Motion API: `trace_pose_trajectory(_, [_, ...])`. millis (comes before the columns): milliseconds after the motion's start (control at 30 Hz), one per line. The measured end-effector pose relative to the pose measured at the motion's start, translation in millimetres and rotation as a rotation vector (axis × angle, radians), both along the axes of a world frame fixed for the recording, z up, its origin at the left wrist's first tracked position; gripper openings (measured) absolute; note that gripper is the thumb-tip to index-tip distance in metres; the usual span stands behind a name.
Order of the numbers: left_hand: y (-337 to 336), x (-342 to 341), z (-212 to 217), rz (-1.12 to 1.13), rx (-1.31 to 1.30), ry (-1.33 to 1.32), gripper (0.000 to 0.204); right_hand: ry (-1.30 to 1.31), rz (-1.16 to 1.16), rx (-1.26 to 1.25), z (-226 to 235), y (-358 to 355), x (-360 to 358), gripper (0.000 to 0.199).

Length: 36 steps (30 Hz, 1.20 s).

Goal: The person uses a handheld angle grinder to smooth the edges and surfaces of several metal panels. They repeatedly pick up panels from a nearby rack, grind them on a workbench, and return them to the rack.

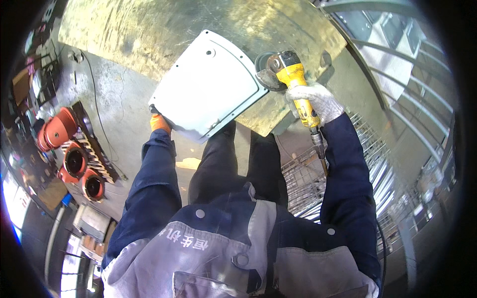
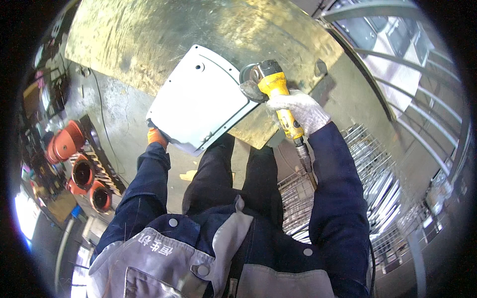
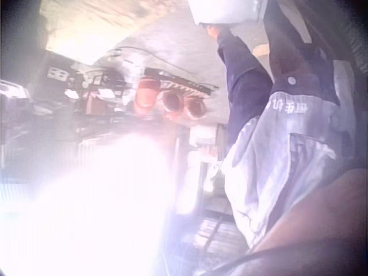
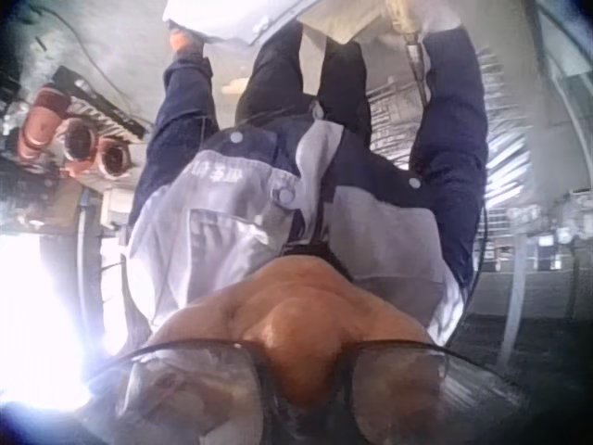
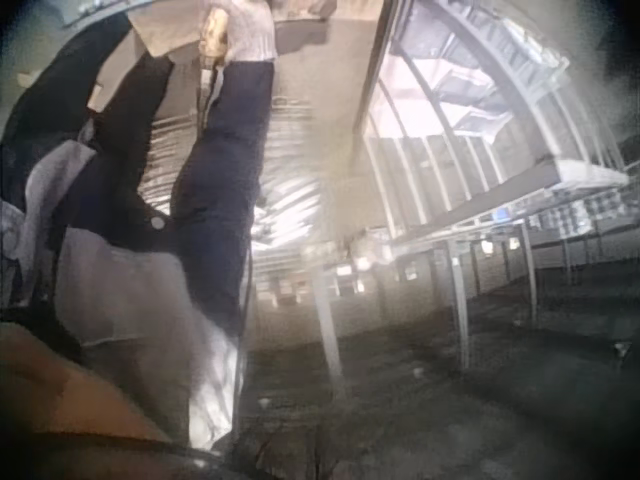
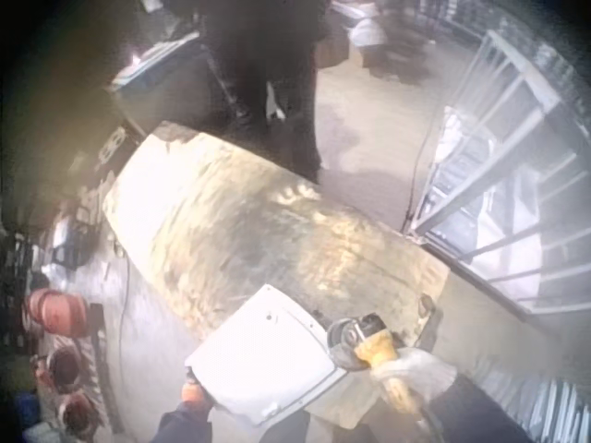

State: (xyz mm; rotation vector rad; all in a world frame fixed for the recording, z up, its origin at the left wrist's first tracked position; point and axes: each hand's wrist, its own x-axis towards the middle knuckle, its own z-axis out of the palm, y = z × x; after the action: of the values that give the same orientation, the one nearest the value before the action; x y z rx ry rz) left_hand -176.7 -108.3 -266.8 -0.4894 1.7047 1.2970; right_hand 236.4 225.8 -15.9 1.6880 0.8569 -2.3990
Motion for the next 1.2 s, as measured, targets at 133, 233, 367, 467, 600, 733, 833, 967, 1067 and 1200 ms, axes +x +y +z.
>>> trace_pose_trajectory(133, [-15.0, 2.5, -14.4, 0.039, 0.028, 0.042, 0.083, -0.069, 0.153, 0.033, -7.2, 22.0, -39.5, 0.029])
trace_pose_trajectory(233, [-11.8, 7.2, -20.5, 0.076, 0.045, 0.012, 0.082, -0.109, 0.259, 0.060, -8.5, 36.8, -70.6, 0.029])
trace_pose_trajectory(367, [-2.2, 11.3, -20.2, 0.130, 0.047, -0.002, 0.080, -0.064, 0.298, 0.055, -7.3, 50.1, -102.7, 0.029])
trace_pose_trajectory(467, [3.6, 16.9, -9.1, 0.122, 0.023, -0.009, 0.081, -0.075, 0.385, 0.052, -10.3, 58.3, -122.4, 0.027])
trace_pose_trajectory(600, [12.4, 21.4, 8.5, 0.066, -0.047, 0.065, 0.084, -0.081, 0.418, 0.064, -18.4, 61.7, -145.8, 0.026])
trace_pose_trajectory(733, [14.7, 22.9, 9.2, 0.089, -0.034, 0.095, 0.083, -0.038, 0.384, 0.068, -23.4, 61.3, -154.3, 0.028])
trace_pose_trajectory(833, [7.0, 19.1, -2.5, 0.063, -0.027, 0.077, 0.082, -0.036, 0.319, 0.010, -28.5, 62.3, -151.1, 0.029])
trace_pose_trajectory(967, [-5.5, 11.2, -18.5, 0.057, 0.027, 0.019, 0.083, -0.029, 0.292, -0.007, -32.8, 57.2, -133.1, 0.032])
trace_pose_trajectory(1067, [-10.7, 9.7, -22.3, 0.045, 0.034, 0.032, 0.083, -0.050, 0.283, -0.036, -33.9, 53.8, -116.0, 0.029])
trace_pose_trajectory(1200, [-12.1, 10.1, -22.6, 0.057, 0.004, 0.061, 0.083, -0.122, 0.310, 0.010, -32.7, 41.1, -85.8, 0.029])
